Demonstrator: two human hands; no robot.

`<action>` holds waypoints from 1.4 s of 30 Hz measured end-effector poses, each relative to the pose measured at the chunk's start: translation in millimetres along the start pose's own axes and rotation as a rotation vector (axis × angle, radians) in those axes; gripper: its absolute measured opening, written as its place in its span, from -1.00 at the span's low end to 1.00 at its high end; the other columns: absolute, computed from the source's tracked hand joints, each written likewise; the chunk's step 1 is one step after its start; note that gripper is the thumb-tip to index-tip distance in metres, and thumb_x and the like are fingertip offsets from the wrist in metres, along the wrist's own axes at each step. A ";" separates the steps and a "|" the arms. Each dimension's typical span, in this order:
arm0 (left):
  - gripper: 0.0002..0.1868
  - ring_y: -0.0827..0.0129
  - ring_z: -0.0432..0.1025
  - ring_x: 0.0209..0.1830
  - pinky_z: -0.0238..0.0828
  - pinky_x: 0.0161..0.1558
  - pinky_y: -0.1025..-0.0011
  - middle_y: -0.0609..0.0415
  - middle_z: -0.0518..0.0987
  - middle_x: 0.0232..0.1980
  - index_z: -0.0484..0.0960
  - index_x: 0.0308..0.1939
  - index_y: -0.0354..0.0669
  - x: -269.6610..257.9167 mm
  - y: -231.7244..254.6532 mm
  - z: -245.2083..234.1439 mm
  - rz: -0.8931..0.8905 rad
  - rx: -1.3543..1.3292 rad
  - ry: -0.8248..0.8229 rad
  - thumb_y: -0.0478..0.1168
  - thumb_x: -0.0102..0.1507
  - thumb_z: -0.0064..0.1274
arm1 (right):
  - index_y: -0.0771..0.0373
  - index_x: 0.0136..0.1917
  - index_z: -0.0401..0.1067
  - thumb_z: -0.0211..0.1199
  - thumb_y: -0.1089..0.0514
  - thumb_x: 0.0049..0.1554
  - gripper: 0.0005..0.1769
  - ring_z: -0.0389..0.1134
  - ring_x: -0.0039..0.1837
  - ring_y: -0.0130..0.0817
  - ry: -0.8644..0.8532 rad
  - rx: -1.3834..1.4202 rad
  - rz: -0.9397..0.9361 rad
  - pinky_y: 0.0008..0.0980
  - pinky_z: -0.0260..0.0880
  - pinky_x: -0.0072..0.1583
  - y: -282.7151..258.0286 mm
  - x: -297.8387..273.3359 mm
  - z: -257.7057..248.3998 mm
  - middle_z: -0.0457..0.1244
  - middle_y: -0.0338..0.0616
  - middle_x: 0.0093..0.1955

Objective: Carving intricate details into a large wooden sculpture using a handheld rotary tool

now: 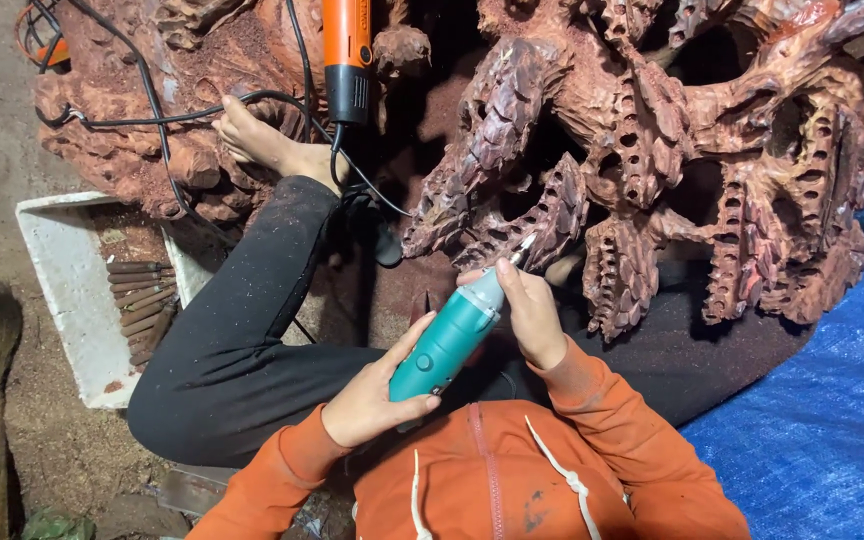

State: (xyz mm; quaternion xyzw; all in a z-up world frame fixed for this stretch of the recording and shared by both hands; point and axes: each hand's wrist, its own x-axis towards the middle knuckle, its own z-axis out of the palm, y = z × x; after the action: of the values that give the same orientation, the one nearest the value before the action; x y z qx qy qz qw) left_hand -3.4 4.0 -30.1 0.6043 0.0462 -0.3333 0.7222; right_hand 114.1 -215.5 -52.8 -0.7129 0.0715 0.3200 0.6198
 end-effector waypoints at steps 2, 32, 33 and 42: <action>0.04 0.05 0.32 0.48 0.25 0.35 0.18 -0.04 0.26 0.59 0.01 0.59 0.01 3.5 3.4 2.7 -0.025 0.094 0.026 0.05 0.11 0.19 | 0.45 -0.01 0.59 -0.20 -0.14 0.33 -0.31 0.42 0.01 -0.31 0.028 -0.044 -0.088 -0.44 0.36 0.19 -8.4 -2.6 -1.0 0.46 0.00 0.02; -0.02 0.12 0.63 0.14 0.51 0.08 0.31 0.04 0.55 0.40 0.07 0.57 0.18 6.3 25.1 17.6 -0.110 0.212 0.086 -0.02 0.11 0.18 | 0.43 0.06 0.56 -0.26 -0.17 0.35 -0.28 0.38 -0.11 -0.37 0.024 0.088 -0.129 -0.45 0.40 0.07 5.4 -6.3 -11.0 0.42 0.02 -0.04; -0.02 0.12 0.63 0.14 0.51 0.08 0.31 0.04 0.55 0.40 0.07 0.57 0.18 6.1 23.8 18.3 -0.111 0.218 0.084 -0.02 0.11 0.18 | 0.43 0.06 0.56 -0.26 -0.17 0.35 -0.28 0.38 -0.11 -0.37 0.027 0.092 -0.132 -0.45 0.40 0.07 5.0 -5.9 -11.0 0.42 0.02 -0.04; -0.01 0.11 0.68 0.03 0.54 0.01 0.35 -0.05 0.69 0.20 0.02 0.59 0.16 2.9 24.0 25.9 -0.121 0.212 0.125 -0.05 0.12 0.17 | 0.44 0.07 0.55 -0.26 -0.18 0.35 -0.28 0.42 -0.09 -0.35 -0.017 0.120 -0.110 -0.46 0.44 0.08 -1.8 0.3 -11.9 0.43 0.04 -0.03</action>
State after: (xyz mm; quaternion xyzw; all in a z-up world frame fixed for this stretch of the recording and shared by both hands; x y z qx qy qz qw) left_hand 3.1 -19.6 -4.4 0.6930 0.0921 -0.3411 0.6285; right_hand 119.6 -226.1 -51.2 -0.6747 0.0459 0.2867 0.6786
